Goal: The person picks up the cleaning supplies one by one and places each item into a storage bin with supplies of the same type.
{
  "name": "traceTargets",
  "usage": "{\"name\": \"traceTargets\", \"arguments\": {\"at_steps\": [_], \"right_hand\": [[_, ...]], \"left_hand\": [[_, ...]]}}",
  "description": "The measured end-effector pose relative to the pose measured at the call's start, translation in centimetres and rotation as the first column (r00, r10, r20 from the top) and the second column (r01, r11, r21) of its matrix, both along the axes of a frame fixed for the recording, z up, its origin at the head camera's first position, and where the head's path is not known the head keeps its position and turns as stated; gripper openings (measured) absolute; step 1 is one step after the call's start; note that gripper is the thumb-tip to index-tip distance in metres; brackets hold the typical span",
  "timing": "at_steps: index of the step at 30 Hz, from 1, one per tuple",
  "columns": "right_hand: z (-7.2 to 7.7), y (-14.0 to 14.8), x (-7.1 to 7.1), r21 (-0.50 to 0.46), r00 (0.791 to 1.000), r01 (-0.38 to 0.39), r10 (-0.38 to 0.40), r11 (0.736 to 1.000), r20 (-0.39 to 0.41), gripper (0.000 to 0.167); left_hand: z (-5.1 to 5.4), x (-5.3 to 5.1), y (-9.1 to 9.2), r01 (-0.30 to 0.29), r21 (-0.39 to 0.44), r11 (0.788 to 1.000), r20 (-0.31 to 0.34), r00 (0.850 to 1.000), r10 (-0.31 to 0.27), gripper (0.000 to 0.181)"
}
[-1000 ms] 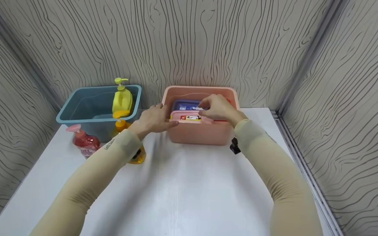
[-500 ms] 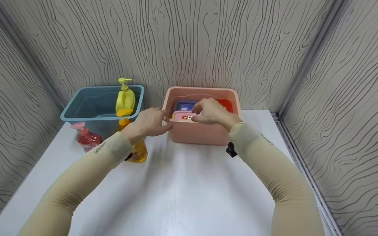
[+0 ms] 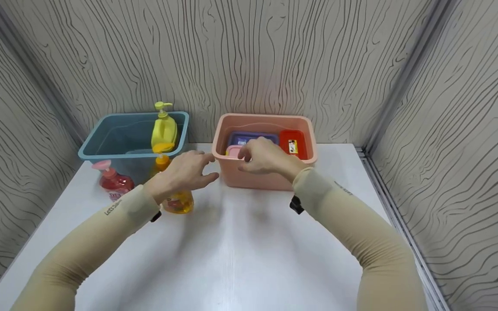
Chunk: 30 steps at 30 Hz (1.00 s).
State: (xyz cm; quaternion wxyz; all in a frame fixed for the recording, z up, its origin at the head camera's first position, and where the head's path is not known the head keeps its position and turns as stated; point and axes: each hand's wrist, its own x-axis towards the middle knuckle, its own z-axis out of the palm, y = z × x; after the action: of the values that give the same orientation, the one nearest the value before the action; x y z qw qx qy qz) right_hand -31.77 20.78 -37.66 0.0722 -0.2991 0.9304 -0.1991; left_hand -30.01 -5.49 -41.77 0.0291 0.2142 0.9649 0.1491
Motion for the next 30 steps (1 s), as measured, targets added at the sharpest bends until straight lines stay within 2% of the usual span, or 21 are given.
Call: {"name": "traceTargets", "arguments": {"at_steps": [6, 15, 23, 30], "right_hand": [[-0.4, -0.9, 0.6, -0.009, 0.999, -0.026, 0.026, 1.0, 0.026, 0.034], [-1.1, -2.3, 1.3, -0.002, 0.999, -0.036, 0.036, 0.999, 0.039, 0.036], [-1.4, -3.6, 1.5, -0.004, 0.997, -0.059, 0.059, 0.998, 0.045, 0.035], [-1.7, -4.6, 1.6, 0.002, 0.997, -0.069, 0.069, 0.998, 0.043, 0.036]], "left_hand": [[0.3, 1.0, -1.6, -0.006, 0.017, 1.0, -0.005, 1.0, 0.006, 0.064], [0.6, 2.5, -3.4, 0.002, 0.002, 1.0, -0.047, 0.999, -0.002, 0.057], [0.8, 3.7, -5.2, 0.013, 0.043, 0.999, -0.074, 0.997, -0.01, 0.056], [0.8, 4.4, -6.8, -0.022, 0.051, 0.998, -0.085, 0.996, 0.026, 0.055]]}}
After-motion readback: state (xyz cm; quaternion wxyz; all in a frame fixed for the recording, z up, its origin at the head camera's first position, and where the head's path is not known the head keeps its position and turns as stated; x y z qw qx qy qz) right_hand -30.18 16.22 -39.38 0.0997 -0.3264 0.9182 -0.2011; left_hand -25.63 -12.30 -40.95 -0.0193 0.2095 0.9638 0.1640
